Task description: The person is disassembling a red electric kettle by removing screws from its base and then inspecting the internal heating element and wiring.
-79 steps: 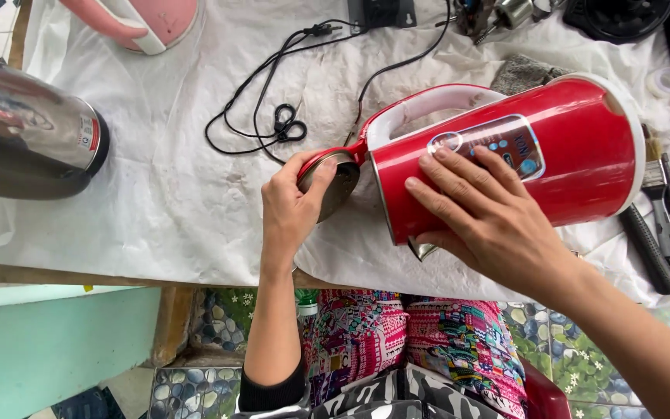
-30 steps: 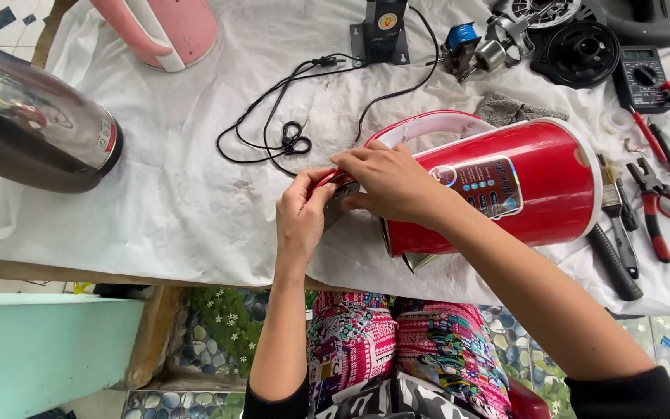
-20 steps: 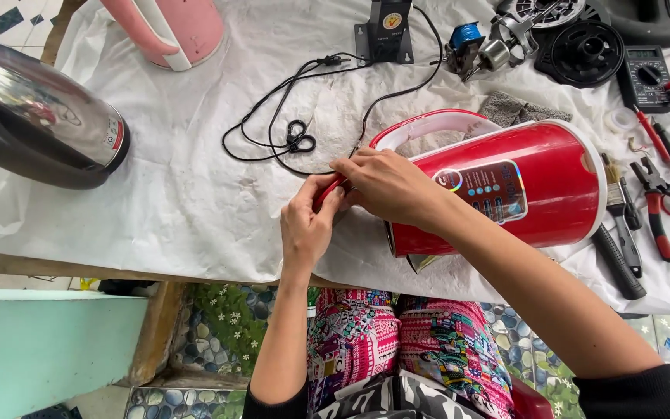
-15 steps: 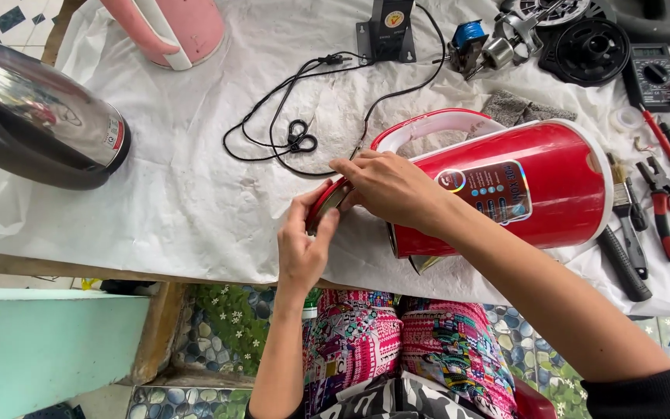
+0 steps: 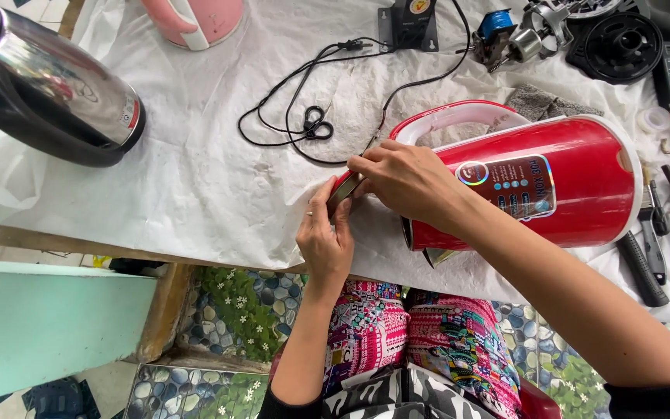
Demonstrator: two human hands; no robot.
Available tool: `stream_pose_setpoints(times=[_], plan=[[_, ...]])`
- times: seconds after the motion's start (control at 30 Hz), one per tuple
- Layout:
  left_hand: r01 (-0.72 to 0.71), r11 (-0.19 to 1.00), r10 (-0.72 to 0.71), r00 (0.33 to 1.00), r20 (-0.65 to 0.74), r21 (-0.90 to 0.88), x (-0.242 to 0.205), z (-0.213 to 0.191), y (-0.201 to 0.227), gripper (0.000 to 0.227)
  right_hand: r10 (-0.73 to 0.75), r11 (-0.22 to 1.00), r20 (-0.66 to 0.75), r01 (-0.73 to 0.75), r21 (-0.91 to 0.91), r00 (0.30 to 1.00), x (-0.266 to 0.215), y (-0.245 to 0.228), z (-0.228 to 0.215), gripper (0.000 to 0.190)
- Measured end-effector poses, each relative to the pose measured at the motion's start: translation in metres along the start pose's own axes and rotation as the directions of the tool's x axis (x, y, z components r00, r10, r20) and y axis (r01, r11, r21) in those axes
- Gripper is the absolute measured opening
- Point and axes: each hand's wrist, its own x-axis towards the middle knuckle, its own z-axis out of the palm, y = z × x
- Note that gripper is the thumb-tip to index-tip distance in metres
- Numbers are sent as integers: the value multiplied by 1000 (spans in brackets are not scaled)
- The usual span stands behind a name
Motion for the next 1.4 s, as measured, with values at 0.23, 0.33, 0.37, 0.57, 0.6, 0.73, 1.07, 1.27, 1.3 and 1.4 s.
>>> stream_pose_setpoints(times=[0.23, 0.33, 0.37, 0.57, 0.6, 0.73, 1.07, 1.27, 1.3, 1.4], plan=[[156, 967, -142, 986, 84, -201, 2, -14, -4, 43, -33, 992, 27, 29, 126, 999, 6, -4, -11, 32], [239, 914, -196, 968, 159, -328, 2, -17, -8, 45, -36, 987, 42, 29, 157, 998, 5, -2, -15, 36], [287, 864, -211, 953, 219, -414, 4, -20, -10, 44, -29, 984, 52, 20, 175, 998, 5, -1, -16, 39], [478, 653, -231, 864, 447, -587, 23, -44, -15, 33, -33, 980, 67, 19, 200, 997, 7, -4, -20, 47], [481, 652, -234, 863, 448, -587, 24, -46, -16, 33, -33, 979, 70, 19, 202, 997, 6, -6, -23, 47], [430, 738, -177, 867, 465, -520, 30, -52, -16, 32, -6, 976, 126, -21, 217, 992, 7, -11, -35, 59], [497, 625, -168, 839, 518, -602, 29, -52, -12, 36, 148, 919, 245, -225, 324, 958, 19, -11, -41, 61], [569, 547, -191, 798, 571, -613, 4, -44, -46, 47, 151, 913, 251, -233, 336, 956, 22, -13, -44, 61], [571, 546, -188, 796, 575, -613, 6, -46, -45, 47, 156, 912, 252, -237, 334, 955, 24, -16, -42, 61], [545, 581, -199, 816, 544, -605, 7, -47, -54, 46, 157, 955, 31, -159, 249, 987, 15, -21, -55, 64]])
